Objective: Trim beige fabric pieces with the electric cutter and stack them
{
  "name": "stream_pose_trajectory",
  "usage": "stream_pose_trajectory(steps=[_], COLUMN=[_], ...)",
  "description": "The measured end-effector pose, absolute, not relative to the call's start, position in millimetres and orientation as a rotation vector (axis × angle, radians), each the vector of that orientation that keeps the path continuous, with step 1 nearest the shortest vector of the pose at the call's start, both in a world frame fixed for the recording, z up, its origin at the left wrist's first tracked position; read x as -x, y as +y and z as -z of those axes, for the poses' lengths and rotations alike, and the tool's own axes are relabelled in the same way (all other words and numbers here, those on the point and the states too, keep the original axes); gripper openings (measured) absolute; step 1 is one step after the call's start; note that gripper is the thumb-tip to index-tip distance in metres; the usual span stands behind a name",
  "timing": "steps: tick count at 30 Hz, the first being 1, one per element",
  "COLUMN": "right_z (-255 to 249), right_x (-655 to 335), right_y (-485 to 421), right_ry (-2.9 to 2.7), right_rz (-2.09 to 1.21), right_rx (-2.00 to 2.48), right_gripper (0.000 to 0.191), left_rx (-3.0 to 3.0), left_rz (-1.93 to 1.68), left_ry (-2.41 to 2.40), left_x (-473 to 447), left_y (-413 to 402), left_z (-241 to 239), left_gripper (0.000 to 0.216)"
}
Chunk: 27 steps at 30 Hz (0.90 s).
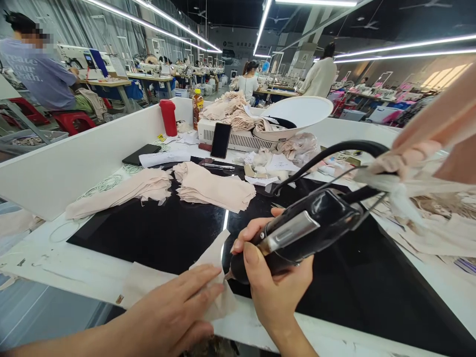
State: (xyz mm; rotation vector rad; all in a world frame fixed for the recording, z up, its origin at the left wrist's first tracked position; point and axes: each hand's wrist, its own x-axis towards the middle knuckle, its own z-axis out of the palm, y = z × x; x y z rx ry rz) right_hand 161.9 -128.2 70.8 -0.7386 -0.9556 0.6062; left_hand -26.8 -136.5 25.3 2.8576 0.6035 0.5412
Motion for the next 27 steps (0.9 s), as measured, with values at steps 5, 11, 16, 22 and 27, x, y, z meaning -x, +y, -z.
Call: stream_pose_trajectory(steps=[5,11,16,22,27], right_z=[-68,-67,-68,-69,-69], right_x=[-164,-161,-158,-158,-158], right_y=[-129,-130,-131,-132,-132], right_ry=[-0.951,-0.938,-0.931,-0.922,-0.923], right_rz=[-0.600,-0.621,-0.623,-0.610,-0.593], right_rx=[0.754,0.742,0.723,0.740,0.753], right_gripper=[0.044,0.045,0.046,0.047,0.045], left_rx=[-2.735,-2.716,-2.791,-2.918,-3.002], left_rz=[-0.627,-0.540,-0.547,-0.433,-0.397], left_ry=[0.466,0.357,0.334,0.339,0.285], left_x=[25,30,36,39,42], left_y=[-99,-63,-61,-64,-68], left_z=[-28,-22,-21,-26,-30], left_gripper=[0.026,0.029,0.032,0.025,0.035])
